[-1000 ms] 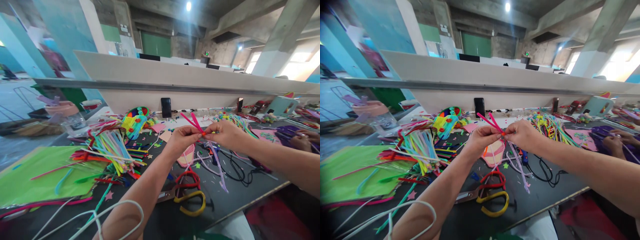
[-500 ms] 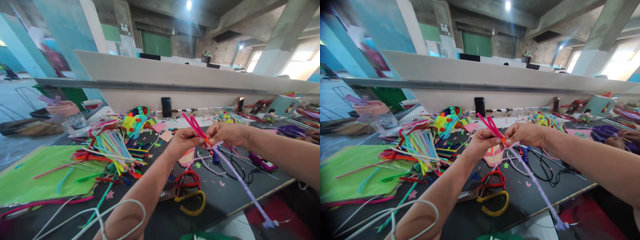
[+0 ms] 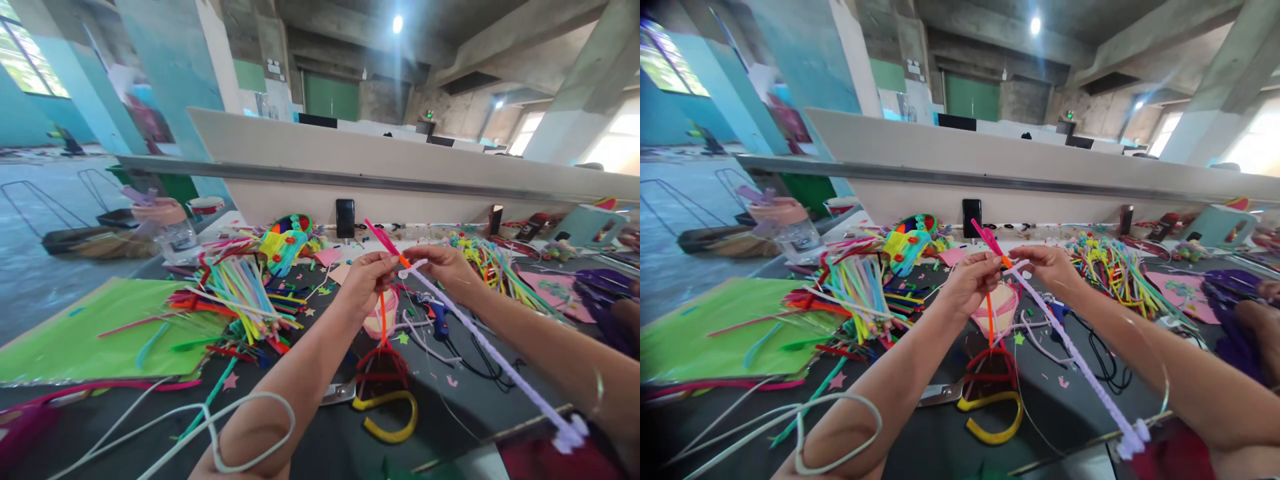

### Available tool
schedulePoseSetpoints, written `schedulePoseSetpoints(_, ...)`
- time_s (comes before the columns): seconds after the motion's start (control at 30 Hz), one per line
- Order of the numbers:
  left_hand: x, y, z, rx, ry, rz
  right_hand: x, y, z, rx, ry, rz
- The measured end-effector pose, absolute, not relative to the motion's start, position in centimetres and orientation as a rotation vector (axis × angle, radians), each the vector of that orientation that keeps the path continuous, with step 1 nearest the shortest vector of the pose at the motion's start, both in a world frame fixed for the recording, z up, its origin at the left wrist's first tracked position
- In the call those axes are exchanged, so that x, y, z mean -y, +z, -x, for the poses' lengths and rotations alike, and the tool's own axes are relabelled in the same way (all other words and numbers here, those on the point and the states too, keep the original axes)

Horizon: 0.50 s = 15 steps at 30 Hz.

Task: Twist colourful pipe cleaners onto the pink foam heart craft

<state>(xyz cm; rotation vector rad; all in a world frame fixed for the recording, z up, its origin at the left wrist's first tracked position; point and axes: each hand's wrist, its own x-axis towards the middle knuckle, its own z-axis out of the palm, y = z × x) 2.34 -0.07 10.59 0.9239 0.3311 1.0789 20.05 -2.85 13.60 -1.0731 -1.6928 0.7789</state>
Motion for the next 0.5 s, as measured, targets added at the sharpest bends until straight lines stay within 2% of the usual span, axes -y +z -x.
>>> schedulePoseSetpoints(0.07, 0.1, 10.6, -2.6, -0.358, 1.018, -0.866, 2.8, 12.9, -20.1, 1.786, 0.445, 1.017)
schedulePoseSetpoints(0.17, 0.3, 10.4, -3.2, -0.408, 0.965, -0.806, 2.4, 11.9, -20.3, 1.872, 0.194, 0.942)
schedulePoseSetpoints(0.5, -0.6, 8.5, -4.4, -0.517, 0.87, -0.659, -0.9, 8.3, -21.6, 1.99, 0.179, 0.846)
